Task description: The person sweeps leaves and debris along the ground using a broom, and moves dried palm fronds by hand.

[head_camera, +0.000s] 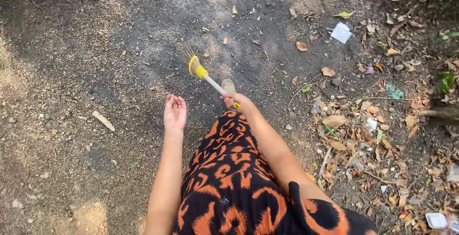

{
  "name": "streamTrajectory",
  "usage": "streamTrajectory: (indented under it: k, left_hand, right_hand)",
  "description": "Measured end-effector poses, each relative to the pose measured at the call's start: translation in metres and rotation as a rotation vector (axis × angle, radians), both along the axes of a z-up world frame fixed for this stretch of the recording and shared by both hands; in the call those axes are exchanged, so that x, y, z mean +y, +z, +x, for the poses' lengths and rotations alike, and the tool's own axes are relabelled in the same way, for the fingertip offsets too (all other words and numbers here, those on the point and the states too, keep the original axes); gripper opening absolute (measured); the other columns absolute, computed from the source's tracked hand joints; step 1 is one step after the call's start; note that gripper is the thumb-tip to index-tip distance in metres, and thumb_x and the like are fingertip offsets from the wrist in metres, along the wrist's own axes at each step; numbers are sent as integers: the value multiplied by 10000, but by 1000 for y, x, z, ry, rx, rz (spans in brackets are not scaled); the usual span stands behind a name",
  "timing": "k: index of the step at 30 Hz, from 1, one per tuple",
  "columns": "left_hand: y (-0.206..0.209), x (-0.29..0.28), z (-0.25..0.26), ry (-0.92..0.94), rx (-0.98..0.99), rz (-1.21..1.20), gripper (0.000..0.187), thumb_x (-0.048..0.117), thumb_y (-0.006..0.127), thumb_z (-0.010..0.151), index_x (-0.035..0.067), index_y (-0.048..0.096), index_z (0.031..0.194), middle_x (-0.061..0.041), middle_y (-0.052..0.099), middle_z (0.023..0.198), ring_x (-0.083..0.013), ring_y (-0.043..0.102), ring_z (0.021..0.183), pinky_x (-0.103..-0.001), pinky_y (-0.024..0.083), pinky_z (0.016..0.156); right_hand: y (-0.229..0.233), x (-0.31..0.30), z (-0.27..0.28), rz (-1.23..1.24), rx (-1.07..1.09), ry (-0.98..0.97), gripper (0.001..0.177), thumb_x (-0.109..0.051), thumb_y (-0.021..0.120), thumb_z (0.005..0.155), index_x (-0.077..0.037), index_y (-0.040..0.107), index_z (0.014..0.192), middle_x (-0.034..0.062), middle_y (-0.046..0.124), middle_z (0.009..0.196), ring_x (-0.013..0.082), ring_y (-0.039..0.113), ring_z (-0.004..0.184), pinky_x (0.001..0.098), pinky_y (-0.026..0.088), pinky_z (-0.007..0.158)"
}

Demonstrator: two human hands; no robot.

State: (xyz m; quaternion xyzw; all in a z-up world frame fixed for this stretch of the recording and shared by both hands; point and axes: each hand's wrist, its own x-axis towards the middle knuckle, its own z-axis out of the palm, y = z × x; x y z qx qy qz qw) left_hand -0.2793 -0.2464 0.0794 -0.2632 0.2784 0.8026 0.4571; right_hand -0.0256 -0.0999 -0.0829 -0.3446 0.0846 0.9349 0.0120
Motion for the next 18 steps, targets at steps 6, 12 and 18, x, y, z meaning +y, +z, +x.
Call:
streamTrajectory:
  k: [6, 12, 18]
  left_hand:
    - [-10, 80, -40, -34, 8, -8, 190, -33, 710, 912, 91, 678, 1053, -44, 693, 990, -164, 655, 930, -363, 572, 954]
    - [-40, 181, -87, -200, 78, -89, 233, -39, 698, 889, 106, 662, 1068, -36, 694, 1020, -157, 650, 935, -364, 565, 965]
    - [-12, 282, -110, -229, 61, 67, 197, -31, 704, 943, 86, 655, 1095, -59, 684, 1040, -161, 646, 968, -356, 556, 990]
  right_hand:
    - [-102, 76, 1, 73, -159, 14, 216, -165, 575, 1008, 51, 572, 998, -20, 511, 607, 73, 495, 422, 220, 426, 366]
    - [-74, 100, 122, 157, -392, -457, 140, -68, 603, 912, 34, 626, 1005, 82, 622, 672, 77, 523, 471, 169, 444, 398]
    - [-89, 130, 48, 585, -964, -262, 159, -66, 577, 945, 0, 546, 803, 83, 542, 616, 203, 525, 477, 364, 480, 426]
